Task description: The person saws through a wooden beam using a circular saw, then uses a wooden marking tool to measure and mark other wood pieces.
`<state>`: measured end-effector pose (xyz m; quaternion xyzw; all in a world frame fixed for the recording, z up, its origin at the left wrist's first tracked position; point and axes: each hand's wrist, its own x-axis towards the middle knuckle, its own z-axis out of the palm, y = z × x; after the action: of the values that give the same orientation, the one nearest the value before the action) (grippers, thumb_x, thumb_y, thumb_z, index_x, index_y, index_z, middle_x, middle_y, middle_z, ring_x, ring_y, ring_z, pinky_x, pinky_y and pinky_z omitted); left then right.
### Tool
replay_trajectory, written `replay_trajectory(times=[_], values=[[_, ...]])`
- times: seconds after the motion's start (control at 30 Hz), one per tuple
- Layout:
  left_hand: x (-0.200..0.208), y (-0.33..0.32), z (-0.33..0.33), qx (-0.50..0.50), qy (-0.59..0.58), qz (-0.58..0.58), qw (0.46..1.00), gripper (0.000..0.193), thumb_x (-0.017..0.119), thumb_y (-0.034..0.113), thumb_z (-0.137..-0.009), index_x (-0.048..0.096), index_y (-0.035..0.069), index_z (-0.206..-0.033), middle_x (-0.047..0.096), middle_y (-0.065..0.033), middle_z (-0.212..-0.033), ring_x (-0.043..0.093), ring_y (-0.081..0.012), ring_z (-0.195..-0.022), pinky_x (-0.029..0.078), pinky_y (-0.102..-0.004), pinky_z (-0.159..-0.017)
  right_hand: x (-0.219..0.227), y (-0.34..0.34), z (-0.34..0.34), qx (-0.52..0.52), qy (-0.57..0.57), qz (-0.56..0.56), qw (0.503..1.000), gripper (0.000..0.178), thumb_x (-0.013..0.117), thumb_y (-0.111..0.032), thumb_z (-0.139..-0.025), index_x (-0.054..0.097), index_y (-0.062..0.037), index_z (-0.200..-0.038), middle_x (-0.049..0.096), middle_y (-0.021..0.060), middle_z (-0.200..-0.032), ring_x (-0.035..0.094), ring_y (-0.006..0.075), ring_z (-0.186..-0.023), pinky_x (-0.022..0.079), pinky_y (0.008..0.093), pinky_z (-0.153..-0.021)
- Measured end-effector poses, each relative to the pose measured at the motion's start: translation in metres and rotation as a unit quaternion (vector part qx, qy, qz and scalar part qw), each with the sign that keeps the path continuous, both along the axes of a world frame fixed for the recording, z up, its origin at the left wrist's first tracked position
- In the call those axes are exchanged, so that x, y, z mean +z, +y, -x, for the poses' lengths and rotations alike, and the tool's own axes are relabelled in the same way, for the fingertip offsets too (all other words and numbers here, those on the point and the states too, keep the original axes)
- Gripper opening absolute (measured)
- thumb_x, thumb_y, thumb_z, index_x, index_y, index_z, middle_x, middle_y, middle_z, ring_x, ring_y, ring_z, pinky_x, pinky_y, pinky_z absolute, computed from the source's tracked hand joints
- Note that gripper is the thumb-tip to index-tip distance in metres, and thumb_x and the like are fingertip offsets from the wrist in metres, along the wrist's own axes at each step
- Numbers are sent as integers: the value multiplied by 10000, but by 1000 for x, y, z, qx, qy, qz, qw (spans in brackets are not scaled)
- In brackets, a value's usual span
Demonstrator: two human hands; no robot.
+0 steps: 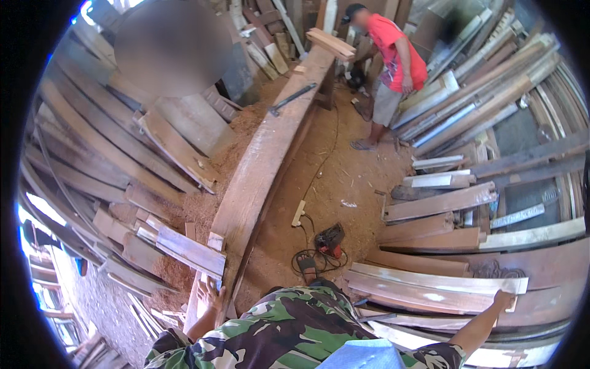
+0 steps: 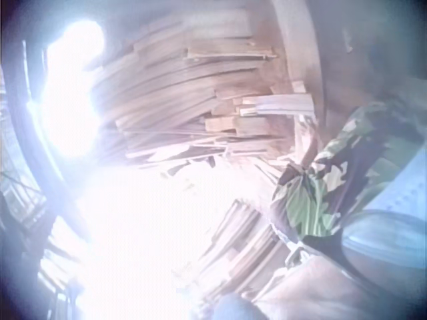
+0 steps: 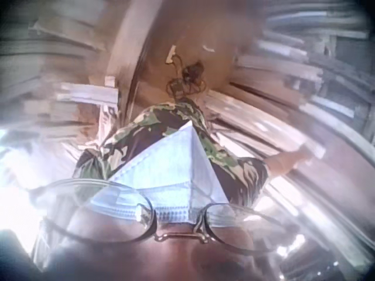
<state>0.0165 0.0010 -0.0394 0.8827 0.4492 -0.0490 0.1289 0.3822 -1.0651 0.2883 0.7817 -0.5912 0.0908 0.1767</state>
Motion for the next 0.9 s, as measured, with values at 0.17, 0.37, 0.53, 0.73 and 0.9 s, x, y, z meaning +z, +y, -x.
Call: replay_trajectory(times=[0.17,0.37,0.53,0.73,0.9], values=[[62,-14,-33,12,62,37,997,1007,739,599,-899,263,217,-1700,198,-337,-1717,215,-565,-1561,181,-667,-1261,0,19,19,27,-70,-14,997,828,690,-404,-889,453,-16,-1582,514,200,-1595,460,412,-1503,381,607,-1221],[5,10,-5,9,24,28,999,1000,732,631,-895,269,254,-1697,186,-326,-1716,225,-557,-1552,182,-689,-1246,41,52,21,23,-3,-47,999,812,727,-478,-896,515,-12,-1528,541,185,-1571,537,397,-1433,411,596,-1184],[16,13,5,10,24,17,1000,1002,740,633,-881,283,265,-1693,201,-309,-1711,236,-538,-1540,184,-685,-1240,90,169,38,128,-35,-14,991,864,802,-525,-879,536,23,-1491,601,215,-1501,611,426,-1335,487,527,-1125],[23,3,-17,-15,13,45,999,960,715,629,-914,292,262,-1693,216,-311,-1713,222,-524,-1558,182,-674,-1256,37,120,65,332,-498,-163,784,846,807,-581,-919,600,87,-1393,675,269,-1342,624,383,-1259,480,496,-1107],[44,1,-19,-2,38,46,998,979,690,665,-918,272,266,-1708,204,-306,-1722,216,-513,-1569,169,-666,-1266,37,277,16,308,-625,-203,688,723,713,-546,-1020,632,95,-1347,670,285,-1341,640,358,-1238,478,473,-1101]])
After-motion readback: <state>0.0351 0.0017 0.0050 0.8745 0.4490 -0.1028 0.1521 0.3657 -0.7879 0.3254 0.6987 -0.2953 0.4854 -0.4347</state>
